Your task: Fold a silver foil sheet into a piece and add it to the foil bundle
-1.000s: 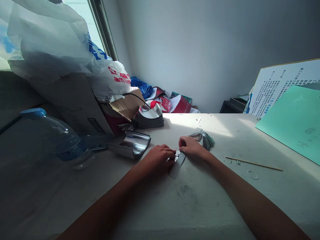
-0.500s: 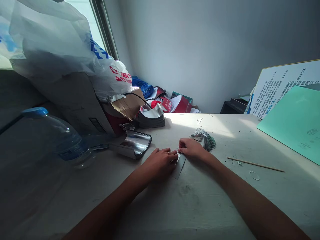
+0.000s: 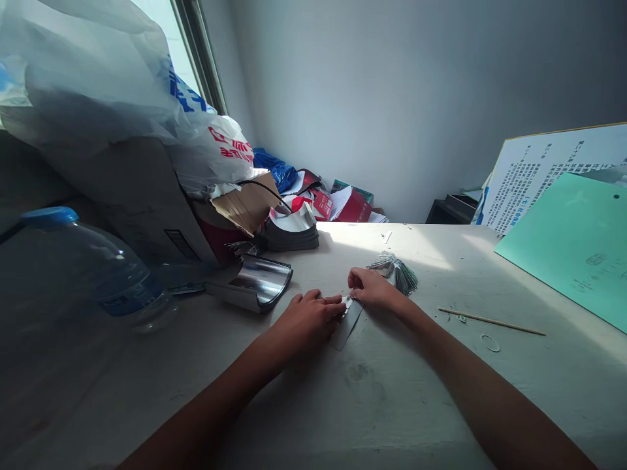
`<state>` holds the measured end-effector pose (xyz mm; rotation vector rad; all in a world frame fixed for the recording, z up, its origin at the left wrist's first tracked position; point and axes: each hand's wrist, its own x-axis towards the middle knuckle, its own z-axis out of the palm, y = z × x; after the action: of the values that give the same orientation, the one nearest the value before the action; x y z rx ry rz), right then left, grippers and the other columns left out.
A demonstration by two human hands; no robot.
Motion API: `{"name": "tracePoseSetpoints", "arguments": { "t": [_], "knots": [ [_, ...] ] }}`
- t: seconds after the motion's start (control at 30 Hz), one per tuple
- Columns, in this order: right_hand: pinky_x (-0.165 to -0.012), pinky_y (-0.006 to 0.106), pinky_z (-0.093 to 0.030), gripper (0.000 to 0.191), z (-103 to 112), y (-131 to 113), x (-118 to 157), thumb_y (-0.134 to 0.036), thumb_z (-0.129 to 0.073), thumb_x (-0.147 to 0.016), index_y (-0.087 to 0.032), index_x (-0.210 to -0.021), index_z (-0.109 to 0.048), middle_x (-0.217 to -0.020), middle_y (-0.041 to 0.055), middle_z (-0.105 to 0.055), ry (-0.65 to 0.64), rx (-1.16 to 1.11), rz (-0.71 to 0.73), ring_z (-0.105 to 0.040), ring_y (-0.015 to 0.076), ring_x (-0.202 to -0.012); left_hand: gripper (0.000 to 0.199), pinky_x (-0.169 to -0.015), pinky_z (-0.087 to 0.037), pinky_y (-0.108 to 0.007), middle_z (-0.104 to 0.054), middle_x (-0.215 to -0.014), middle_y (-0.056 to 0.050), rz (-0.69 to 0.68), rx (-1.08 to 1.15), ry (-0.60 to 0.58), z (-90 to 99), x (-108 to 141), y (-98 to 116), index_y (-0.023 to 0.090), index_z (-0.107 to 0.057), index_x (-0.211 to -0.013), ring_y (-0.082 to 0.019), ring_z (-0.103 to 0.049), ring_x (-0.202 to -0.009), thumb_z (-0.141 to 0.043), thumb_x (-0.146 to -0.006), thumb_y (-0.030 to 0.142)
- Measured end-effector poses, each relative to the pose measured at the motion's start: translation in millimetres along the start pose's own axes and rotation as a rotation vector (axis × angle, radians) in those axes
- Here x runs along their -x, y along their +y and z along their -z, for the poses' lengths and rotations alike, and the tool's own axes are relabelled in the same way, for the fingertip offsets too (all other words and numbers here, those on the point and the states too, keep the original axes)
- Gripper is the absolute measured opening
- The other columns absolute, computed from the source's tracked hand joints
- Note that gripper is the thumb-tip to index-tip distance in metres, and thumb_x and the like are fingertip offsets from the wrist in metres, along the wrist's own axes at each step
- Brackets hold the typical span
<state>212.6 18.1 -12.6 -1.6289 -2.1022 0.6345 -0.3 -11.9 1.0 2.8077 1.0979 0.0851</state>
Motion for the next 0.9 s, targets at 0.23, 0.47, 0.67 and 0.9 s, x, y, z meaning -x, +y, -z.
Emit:
{"name": "tracePoseSetpoints", "arguments": {
  "t": [0.23,0.47,0.67,0.9],
  "knots": [
    [-0.069,0.026,-0.038,0.015,-2,-2,6,-0.008,-0.062,-0.077,-0.019,-0.087,-0.061,-0.085,0.0011,-0.066,-0.017,-0.040,0.081,-0.057,0.0162,-0.080,0.023,-0.092,-0.047,-0.040,-0.066,-0.116,-0.007,0.020,0.001,-0.069,14.7,-2,16,0.023,-0.069,-0.110,-0.029,-0.059,-0.109,-0.061,-0.088,0.023],
    [-0.070,0.027,-0.040,0.013,-3,-2,6,-0.009,-0.060,-0.078,-0.019,-0.087,-0.062,-0.088,0.0019,-0.067,-0.009,-0.085,0.076,-0.058,0.0169,-0.081,0.021,-0.090,-0.050,-0.039,-0.064,-0.115,-0.009,0.059,0.016,-0.106,25.4,-1,25,0.021,-0.071,-0.106,-0.028,-0.060,-0.107,-0.064,-0.086,0.023],
    [-0.069,0.024,-0.044,0.018,4,1,5,-0.010,-0.063,-0.078,-0.017,-0.095,-0.065,-0.087,0.0019,-0.067,-0.092,-0.157,0.133,-0.060,0.0150,-0.078,0.027,-0.111,-0.040,-0.044,-0.060,-0.136,-0.010,-0.112,0.058,-0.017,9.4,-2,15,0.018,-0.063,-0.116,-0.029,-0.049,-0.133,-0.058,-0.090,0.016],
    [-0.060,0.022,-0.039,0.022,11,2,6,-0.006,-0.063,-0.072,-0.017,-0.091,-0.066,-0.076,-0.0011,-0.063,-0.151,-0.156,0.128,-0.055,0.0127,-0.068,0.021,-0.109,-0.041,-0.045,-0.066,-0.126,-0.007,-0.053,0.055,-0.023,10.4,1,17,0.020,-0.062,-0.109,-0.028,-0.054,-0.128,-0.059,-0.089,0.017]
  ]
}}
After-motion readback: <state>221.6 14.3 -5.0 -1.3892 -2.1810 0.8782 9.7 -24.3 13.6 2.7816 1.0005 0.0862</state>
